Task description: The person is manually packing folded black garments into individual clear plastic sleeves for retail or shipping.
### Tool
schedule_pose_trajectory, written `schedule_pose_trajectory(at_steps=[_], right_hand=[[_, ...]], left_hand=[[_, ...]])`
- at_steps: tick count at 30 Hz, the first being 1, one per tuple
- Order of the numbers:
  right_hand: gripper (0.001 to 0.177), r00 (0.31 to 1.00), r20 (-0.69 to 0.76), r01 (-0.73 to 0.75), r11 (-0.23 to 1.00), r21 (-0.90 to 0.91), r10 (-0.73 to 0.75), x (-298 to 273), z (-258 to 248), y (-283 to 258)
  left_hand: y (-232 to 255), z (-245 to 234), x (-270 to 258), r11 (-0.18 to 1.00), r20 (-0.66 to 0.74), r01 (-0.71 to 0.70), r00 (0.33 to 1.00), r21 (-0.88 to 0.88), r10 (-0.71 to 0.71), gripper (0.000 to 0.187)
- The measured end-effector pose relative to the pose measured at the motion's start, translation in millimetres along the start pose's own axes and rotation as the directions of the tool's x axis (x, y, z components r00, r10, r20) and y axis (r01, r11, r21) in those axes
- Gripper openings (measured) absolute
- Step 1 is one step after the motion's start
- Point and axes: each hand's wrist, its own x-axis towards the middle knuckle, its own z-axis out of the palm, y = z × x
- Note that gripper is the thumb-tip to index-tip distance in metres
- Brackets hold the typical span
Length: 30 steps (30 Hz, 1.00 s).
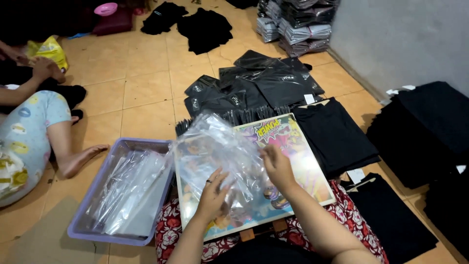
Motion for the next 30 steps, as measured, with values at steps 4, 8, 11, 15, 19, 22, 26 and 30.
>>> schedule_pose_trajectory(at_steps=[4, 8, 11, 15, 19, 22, 26, 30], right_hand=[[0.009, 0.809, -0.228, 0.539, 0.839, -0.080, -0.542, -10.9, -11.4, -35.8], [0.025, 0.321, 0.293, 0.947, 0.302, -0.108, -0.901, -27.3, -3.0, -56.6], [0.018, 0.246, 0.381, 0.969, 0.213, -0.126, -0.891, -42.2, 20.0, -53.6], [0.008, 0.257, 0.592, 0.961, 0.266, -0.073, -0.764, -50.3, 45.7, -5.2], [0.009, 0.265, 0.604, 0.955, 0.293, -0.053, -0.752, -62.7, 58.5, 7.0], [0.046, 0.408, 0.708, 0.899, 0.386, -0.204, -0.577, -65.9, 48.4, 10.5], [0.063, 0.648, 0.656, 0.753, 0.454, -0.477, -0.386, -65.9, 32.5, 49.6], [0.074, 0.662, 0.661, 0.733, 0.489, -0.473, -0.354, -73.8, 27.0, 67.9]], left_hand=[[-29.5, -7.5, -1.5, 0.892, -0.179, -0.155, 0.980, -0.425, 0.085, 0.052], [9.2, -40.0, 3.8, 0.557, 0.011, 0.174, 0.959, -0.812, -0.283, 0.067], [10.2, -47.4, -4.1, 0.346, 0.005, 0.150, 0.922, -0.926, -0.388, 0.089], [22.4, -66.7, 2.8, 0.385, -0.114, 0.132, 0.826, -0.913, -0.552, 0.062], [-3.5, -66.6, -2.0, 0.714, -0.351, 0.078, 0.830, -0.696, -0.433, 0.101], [-4.4, -72.3, -3.2, 0.840, -0.454, 0.222, 0.758, -0.495, -0.468, 0.097], [-20.2, -73.4, 9.0, 0.899, -0.509, 0.222, 0.762, -0.376, -0.401, 0.098], [-3.6, -60.0, 8.3, 0.955, -0.665, 0.156, 0.745, 0.253, 0.055, 0.081]])
